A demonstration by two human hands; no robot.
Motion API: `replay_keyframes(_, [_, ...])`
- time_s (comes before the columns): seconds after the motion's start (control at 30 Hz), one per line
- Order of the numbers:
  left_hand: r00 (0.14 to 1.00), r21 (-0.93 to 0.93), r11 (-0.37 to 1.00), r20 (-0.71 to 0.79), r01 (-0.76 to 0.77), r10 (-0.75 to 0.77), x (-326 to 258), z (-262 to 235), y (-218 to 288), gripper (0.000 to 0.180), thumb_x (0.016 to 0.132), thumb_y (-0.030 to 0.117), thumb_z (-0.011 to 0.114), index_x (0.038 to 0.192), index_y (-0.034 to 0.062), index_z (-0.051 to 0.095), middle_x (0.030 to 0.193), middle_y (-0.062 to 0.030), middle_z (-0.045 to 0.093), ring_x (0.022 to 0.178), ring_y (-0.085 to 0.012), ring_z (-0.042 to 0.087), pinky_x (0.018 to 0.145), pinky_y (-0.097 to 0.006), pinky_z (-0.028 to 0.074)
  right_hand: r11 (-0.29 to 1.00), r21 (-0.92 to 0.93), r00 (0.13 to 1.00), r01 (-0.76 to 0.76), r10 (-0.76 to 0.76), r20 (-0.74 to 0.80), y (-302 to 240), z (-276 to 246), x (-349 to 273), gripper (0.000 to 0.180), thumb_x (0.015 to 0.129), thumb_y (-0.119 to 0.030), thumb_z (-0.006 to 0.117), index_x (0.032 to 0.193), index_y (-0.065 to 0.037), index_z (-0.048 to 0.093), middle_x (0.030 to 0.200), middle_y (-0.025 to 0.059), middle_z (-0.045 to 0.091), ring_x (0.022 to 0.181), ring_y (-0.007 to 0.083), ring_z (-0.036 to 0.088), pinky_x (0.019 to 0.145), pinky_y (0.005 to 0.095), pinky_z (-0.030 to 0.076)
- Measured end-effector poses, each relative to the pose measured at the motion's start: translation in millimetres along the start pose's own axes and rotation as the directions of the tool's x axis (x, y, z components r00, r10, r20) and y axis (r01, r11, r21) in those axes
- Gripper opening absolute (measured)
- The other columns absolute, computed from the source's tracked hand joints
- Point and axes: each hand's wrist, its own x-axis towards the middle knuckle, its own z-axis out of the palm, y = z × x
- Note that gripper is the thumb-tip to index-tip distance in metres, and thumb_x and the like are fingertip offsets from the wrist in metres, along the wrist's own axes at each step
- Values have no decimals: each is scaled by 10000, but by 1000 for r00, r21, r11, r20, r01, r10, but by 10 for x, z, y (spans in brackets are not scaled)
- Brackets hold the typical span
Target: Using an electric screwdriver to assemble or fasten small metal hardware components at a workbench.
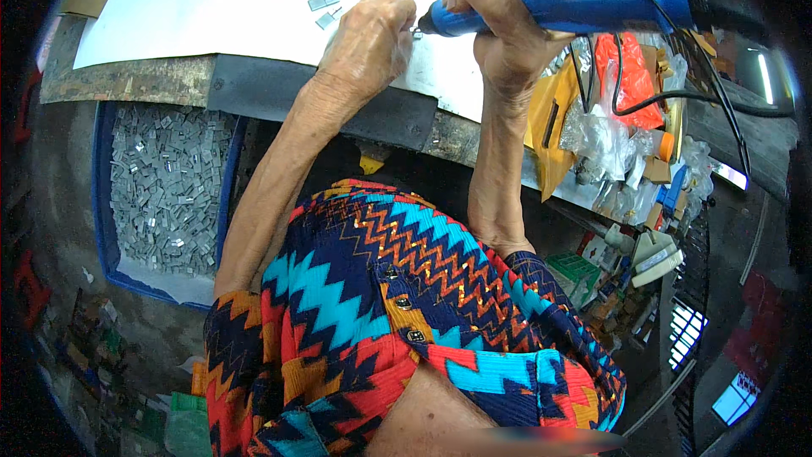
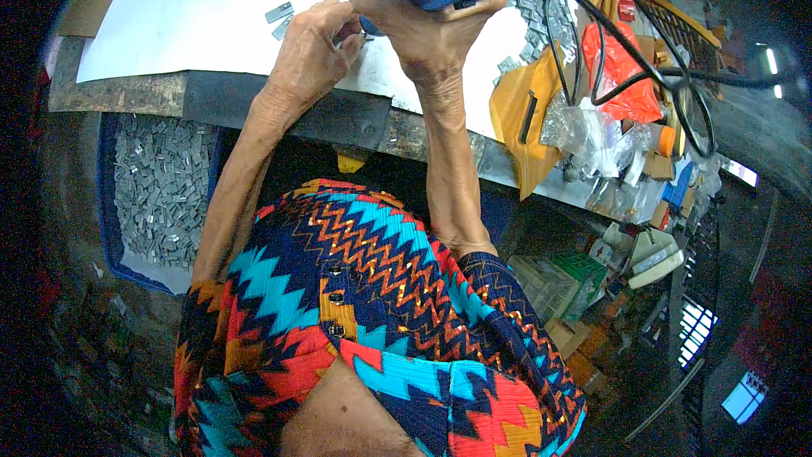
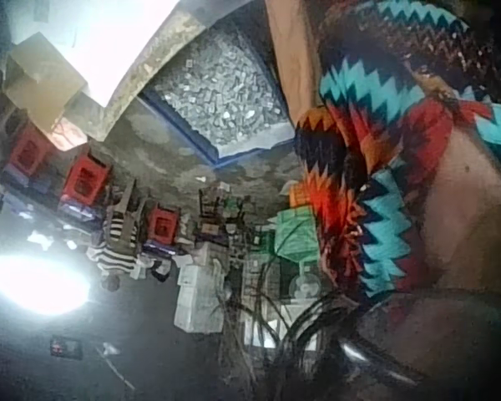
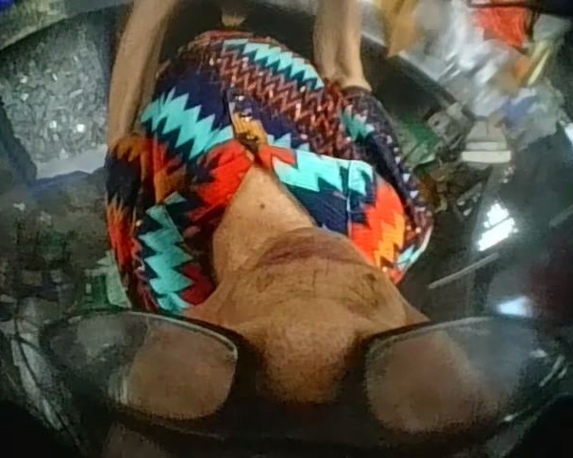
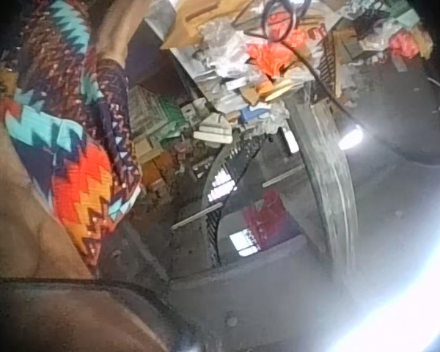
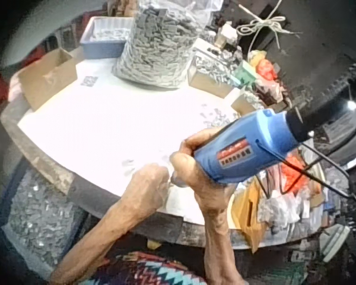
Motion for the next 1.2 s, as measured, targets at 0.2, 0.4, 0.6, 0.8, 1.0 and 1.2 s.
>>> replay_keyframes(0.2, [988, 34, 994, -112, -102, 105, -23, 40, -18, 151, 671, 5, 665, 797, -5, 584, 762, -130, 563, 799, -270, 562, 729, -364, 485, 998, -37, 998, -42, 43, 46, -67, -59, -6, 291, 642, -28, 711, 870, -29, 531, 687, 56, 556, 581, 116, 534, 517, 234, 450])
replay_keyframes(0.4, [998, 38, 997, -24, -63, 64, -33, 24, 3, 143, 669, 10, 669, 789, 1, 591, 784, -125, 564, 820, -266, 555, 740, -363, 479, 977, 64, 979, -202, 201, 20, -140, -93, -82, 304, 618, -11, 712, 863, -34, 533, 683, 54, 562, 591, 119, 539, 528, 241, 453])
replay_keyframes(0.6, [998, 61, 996, -27, -61, 63, -26, 28, 18, 113, 676, 3, 651, 768, 2, 585, 776, -123, 561, 823, -263, 555, 737, -362, 480, 976, 105, 981, -189, 192, -24, -202, -42, -105, 308, 623, 3, 686, 881, -17, 520, 677, 61, 561, 555, 126, 527, 545, 247, 441])
replay_keyframes(0.8, [997, 72, 994, -4, -81, 82, -28, -3, 29, 95, 686, 25, 634, 759, -7, 582, 770, -129, 558, 808, -264, 553, 743, -360, 473, 976, 184, 931, 117, -172, 322, -180, -161, 103, 217, 731, -34, 490, 932, 43, 507, 701, 148, 554, 547, 194, 549, 546, 362, 472])
replay_keyframes(1.0, [995, 5, 995, -21, -99, 99, -46, 13, 1, 119, 684, 61, 632, 759, -12, 576, 742, -119, 568, 763, -253, 556, 691, -351, 447, 961, 255, 977, 108, -150, 152, -298, -457, 96, 271, 719, -43, 469, 973, 37, 519, 762, 175, 557, 563, 204, 543, 554, 386, 445])
replay_keyframes(1.2, [993, 23, 993, -26, -112, 113, -43, 10, -44, 136, 687, 77, 624, 774, -17, 578, 746, -124, 578, 725, -242, 561, 661, -346, 451, 970, 195, 988, 142, -152, 33, -403, -568, -39, 279, 694, -50, 515, 959, 31, 543, 744, 160, 567, 557, 205, 553, 561, 387, 446])
